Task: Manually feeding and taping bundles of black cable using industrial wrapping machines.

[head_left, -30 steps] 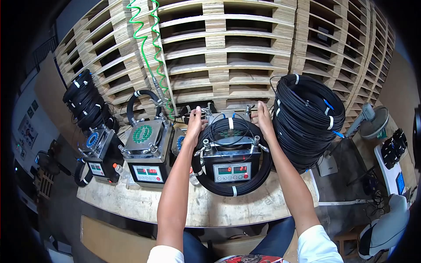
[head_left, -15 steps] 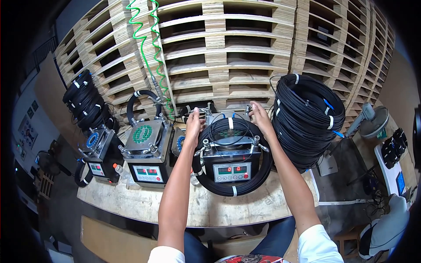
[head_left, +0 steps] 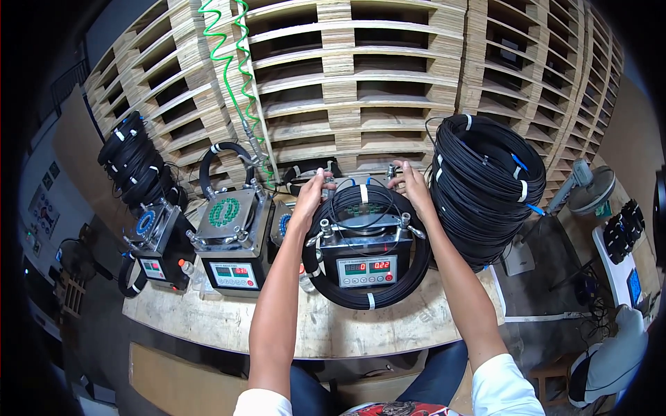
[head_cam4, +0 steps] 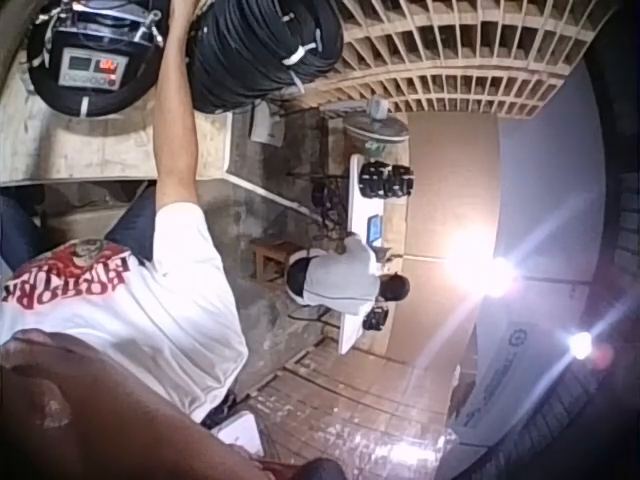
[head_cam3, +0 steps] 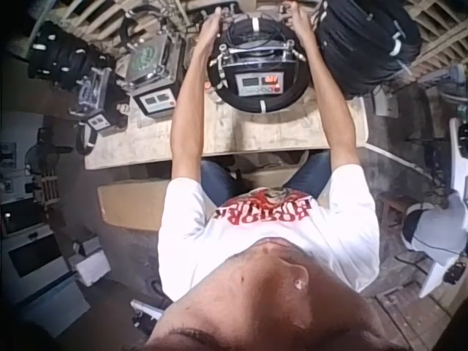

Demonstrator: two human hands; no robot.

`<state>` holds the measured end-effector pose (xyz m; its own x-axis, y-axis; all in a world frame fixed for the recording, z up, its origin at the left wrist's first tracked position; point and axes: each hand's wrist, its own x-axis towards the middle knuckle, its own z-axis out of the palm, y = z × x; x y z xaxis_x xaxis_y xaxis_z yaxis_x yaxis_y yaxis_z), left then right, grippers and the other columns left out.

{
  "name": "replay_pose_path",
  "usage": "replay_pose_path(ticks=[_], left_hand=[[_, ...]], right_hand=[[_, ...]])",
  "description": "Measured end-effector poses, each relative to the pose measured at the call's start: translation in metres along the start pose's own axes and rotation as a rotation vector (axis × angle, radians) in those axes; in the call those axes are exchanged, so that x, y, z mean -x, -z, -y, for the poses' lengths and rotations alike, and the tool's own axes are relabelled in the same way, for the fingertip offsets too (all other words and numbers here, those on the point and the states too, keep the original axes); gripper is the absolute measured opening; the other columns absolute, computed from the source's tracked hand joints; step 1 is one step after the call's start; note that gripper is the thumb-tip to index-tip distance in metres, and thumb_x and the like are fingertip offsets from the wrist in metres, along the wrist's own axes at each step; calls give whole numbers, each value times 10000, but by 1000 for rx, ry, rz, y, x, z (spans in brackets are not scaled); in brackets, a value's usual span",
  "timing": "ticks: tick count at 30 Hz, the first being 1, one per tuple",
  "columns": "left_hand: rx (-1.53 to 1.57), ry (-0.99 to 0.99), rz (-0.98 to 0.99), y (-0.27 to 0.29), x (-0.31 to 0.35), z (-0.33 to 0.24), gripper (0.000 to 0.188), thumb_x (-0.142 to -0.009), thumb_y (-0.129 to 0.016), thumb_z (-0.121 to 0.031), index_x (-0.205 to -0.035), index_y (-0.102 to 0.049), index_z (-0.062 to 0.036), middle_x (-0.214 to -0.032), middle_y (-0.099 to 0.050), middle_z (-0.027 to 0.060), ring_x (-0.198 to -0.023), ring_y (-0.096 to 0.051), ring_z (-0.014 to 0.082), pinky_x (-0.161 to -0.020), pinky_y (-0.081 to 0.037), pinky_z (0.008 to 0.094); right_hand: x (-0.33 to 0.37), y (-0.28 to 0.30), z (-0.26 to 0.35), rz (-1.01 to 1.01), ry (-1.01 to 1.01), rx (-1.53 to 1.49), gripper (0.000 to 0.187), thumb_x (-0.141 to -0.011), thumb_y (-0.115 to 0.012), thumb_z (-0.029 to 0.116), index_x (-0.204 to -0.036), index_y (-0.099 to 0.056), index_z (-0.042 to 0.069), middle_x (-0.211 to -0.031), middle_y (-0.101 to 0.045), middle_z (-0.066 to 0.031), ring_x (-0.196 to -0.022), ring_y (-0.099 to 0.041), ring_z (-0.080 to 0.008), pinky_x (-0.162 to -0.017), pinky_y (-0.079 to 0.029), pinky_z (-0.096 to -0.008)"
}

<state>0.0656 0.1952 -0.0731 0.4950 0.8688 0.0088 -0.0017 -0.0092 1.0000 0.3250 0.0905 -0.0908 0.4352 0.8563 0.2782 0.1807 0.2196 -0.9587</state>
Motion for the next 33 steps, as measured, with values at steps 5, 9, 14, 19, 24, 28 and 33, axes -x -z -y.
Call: replay_pose_path(ticks=[5, 9, 14, 19, 24, 28, 33], left_hand=[[-29, -42, -117, 9, -4, 8, 561, -1018, -407, -561, -1239, -641, -102, -1051, -659, 48, -774, -515, 117, -717, -442, 252], [45, -23, -149, 2, -2, 6, 521, -1023, -420, -536, -1264, -624, -121, -1059, -660, 46, -789, -531, 120, -735, -446, 250], [-3, -109, -43, 2, 1, 0, 526, -1020, -455, -519, -1339, -577, -119, -964, -636, 9, -742, -493, 81, -699, -410, 235], [-27, -71, 7, 3, -1, 0, 571, -1019, -424, -551, -1375, -547, -122, -971, -653, 28, -758, -506, 88, -686, -420, 236], [-32, -55, -54, 5, -6, 7, 616, -1011, -413, -578, -1377, -538, -99, -952, -666, 58, -785, -537, 96, -670, -428, 237], [4, -74, -167, 3, -5, 8, 619, -1010, -429, -566, -1362, -547, -71, -974, -663, 87, -810, -554, 103, -701, -441, 237], [18, -169, -142, 0, -4, 8, 602, -1009, -457, -542, -1426, -486, -108, -1067, -645, 69, -954, -560, 121, -798, -458, 267]], right_hand=[[4, -4, 7, 101, 12, 3, 556, -1063, -298, 488, -1363, -512, 71, -889, -695, -91, -860, -650, -129, -722, -485, -250], [4, 0, 6, 64, 26, -27, 548, -1063, -300, 486, -1383, -486, 82, -926, -695, -86, -873, -642, -118, -732, -485, -244], [9, -4, 13, -37, -83, -51, 561, -1059, -310, 495, -1378, -497, 73, -877, -688, -76, -746, -616, -112, -680, -491, -233], [2, -1, 4, -33, -52, -51, 625, -1043, -290, 551, -1365, -525, 69, -789, -671, -77, -676, -584, -118, -628, -466, -244], [-1, 2, 0, 55, -38, -34, 662, -1046, -259, 562, -1353, -527, 41, -813, -682, -101, -780, -638, -126, -674, -481, -220], [1, 0, 3, 63, -13, -9, 642, -1046, -266, 561, -1347, -530, 59, -867, -689, -100, -843, -640, -115, -713, -477, -215], [6, -1, 9, 30, -81, -98, 579, -1051, -289, 534, -1335, -540, 97, -894, -692, -88, -781, -626, -111, -692, -477, -218]])
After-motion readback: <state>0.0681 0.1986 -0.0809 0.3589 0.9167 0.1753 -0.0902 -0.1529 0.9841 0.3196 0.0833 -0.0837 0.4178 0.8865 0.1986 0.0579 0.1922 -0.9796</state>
